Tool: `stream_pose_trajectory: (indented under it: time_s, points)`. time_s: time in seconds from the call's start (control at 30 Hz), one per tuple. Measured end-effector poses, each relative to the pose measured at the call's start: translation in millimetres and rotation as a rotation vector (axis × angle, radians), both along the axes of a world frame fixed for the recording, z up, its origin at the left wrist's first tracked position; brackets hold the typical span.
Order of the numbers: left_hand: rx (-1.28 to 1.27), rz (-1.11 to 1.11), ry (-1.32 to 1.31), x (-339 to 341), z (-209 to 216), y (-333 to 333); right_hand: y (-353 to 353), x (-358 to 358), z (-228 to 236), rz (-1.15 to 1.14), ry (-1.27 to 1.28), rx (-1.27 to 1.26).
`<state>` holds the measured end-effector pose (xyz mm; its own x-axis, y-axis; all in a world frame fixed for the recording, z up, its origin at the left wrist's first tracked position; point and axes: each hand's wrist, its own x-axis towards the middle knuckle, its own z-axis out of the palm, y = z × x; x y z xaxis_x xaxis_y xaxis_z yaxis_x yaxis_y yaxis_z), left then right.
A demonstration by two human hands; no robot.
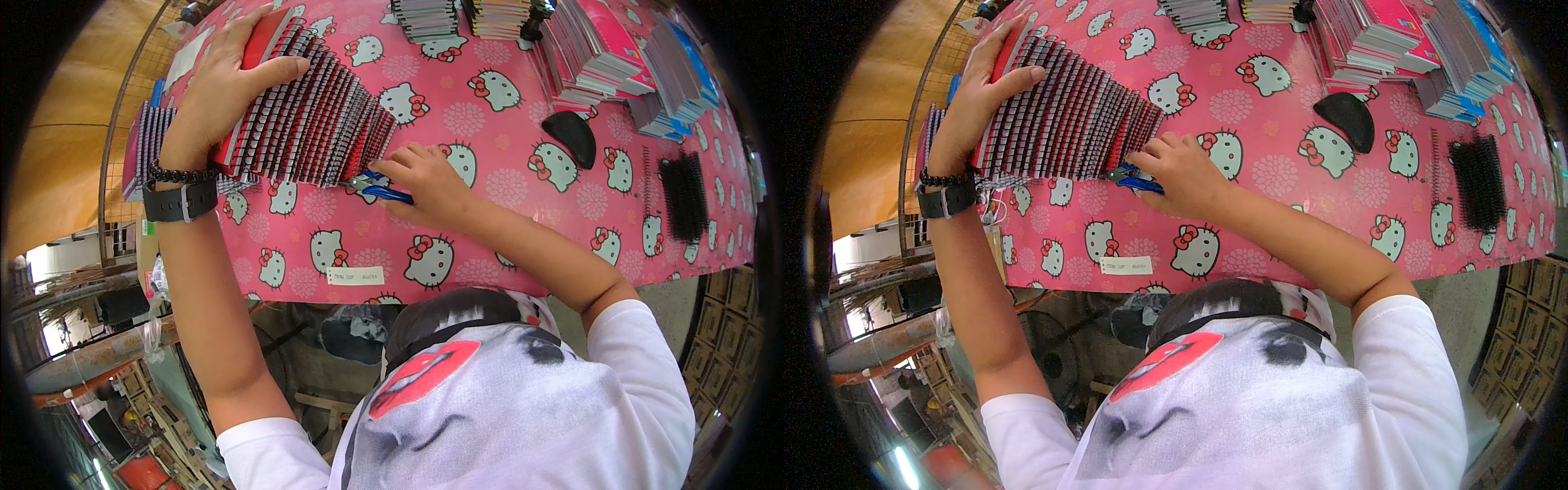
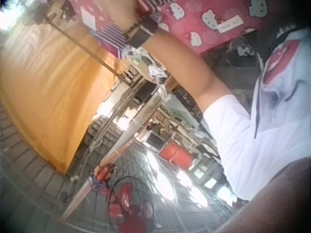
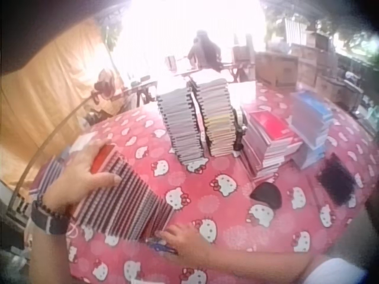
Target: The person uses pliers to bend the ends of the wire spiral on several notebooks to secure the binding, working through stacks of red, green, and purple notebooks.
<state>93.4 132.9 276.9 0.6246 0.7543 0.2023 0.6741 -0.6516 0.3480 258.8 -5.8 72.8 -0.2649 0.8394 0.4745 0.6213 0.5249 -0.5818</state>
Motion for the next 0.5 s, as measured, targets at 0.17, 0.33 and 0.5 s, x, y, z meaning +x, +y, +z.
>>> stream_pose_trajectory:
  time_s: [0.17, 0.33, 0.5]
  points:
    - [0.055, -0.009, 0.049, -6.5, -1.0, 5.0, 1.3, -2.3, 0.9, 0.017, -0.074, 0.086]
    - [0.052, -0.034, 0.043, -2.5, -1.4, 4.9, 7.1, 1.4, -0.2, 0.182, 0.304, -0.285]
    - [0.07, 0.031, 0.025, -7.0, -5.1, 5.6, 20.9, 5.5, 19.8, 0.278, 0.603, -1.279]
